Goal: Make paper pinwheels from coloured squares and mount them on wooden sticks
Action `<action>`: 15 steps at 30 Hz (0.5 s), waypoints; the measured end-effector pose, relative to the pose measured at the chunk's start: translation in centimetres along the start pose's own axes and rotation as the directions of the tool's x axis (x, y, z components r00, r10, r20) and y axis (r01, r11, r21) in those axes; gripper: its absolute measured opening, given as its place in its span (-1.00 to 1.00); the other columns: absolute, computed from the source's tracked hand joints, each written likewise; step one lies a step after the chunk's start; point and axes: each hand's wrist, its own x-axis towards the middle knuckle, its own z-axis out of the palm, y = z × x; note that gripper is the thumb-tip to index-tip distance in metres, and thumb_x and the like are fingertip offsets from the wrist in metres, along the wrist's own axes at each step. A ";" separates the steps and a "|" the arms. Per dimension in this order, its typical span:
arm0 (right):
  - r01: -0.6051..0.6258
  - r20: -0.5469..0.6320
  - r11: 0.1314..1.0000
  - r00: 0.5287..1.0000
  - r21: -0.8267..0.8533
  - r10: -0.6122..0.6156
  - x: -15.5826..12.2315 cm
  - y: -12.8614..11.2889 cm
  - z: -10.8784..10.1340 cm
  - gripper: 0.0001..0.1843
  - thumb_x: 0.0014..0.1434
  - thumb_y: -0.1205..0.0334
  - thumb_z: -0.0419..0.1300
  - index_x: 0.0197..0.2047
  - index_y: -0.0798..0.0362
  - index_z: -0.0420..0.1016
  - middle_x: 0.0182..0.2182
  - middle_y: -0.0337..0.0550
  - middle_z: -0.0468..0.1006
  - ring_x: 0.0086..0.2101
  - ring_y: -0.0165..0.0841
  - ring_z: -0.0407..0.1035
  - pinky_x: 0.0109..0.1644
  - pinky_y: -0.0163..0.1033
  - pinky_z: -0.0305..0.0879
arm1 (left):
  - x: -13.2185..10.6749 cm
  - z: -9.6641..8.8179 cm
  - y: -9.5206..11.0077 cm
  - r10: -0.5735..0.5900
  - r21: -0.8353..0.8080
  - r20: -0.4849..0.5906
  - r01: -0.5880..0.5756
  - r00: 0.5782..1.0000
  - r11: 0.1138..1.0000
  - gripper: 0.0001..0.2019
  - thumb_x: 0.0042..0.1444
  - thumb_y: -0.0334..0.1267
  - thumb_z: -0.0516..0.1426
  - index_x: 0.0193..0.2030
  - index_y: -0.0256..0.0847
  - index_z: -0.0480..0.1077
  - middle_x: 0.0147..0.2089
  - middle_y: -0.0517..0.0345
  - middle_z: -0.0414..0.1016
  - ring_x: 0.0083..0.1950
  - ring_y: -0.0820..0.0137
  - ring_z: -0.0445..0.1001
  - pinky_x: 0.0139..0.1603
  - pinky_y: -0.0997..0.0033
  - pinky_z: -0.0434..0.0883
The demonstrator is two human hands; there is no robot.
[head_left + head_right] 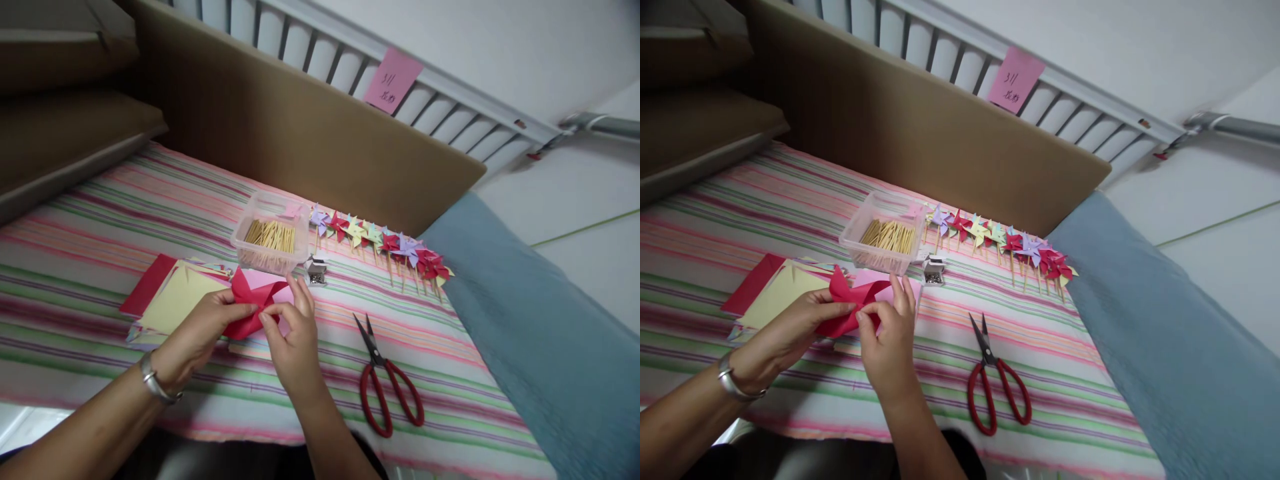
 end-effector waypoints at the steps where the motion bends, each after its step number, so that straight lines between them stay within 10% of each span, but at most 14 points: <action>1: 0.005 -0.004 1.000 1.000 -0.010 -0.005 0.0 0.0 0.0 -0.90 0.15 0.32 0.20 -0.40 -0.01 0.49 0.26 -0.04 0.25 0.30 -0.11 -0.05 0.31 0.17 -0.10 | 0.0 0.1 0.0 -0.007 -0.001 -0.001 0.007 1.000 1.000 -0.85 -0.23 -0.28 0.35 -0.47 -0.27 0.56 -0.54 0.15 0.54 -0.55 0.47 0.37 -0.50 0.52 0.26; 15: 0.007 -0.017 0.999 1.000 -0.039 -0.008 0.2 -0.1 0.1 -0.88 0.11 0.36 0.20 -0.44 -0.01 0.46 0.25 -0.05 0.27 0.29 -0.10 -0.04 0.29 0.17 -0.08 | -0.3 0.2 0.3 -0.037 0.013 0.007 0.037 0.999 0.999 -0.85 -0.30 -0.30 0.37 -0.53 -0.27 0.54 -0.57 0.17 0.53 -0.56 0.48 0.36 -0.53 0.53 0.24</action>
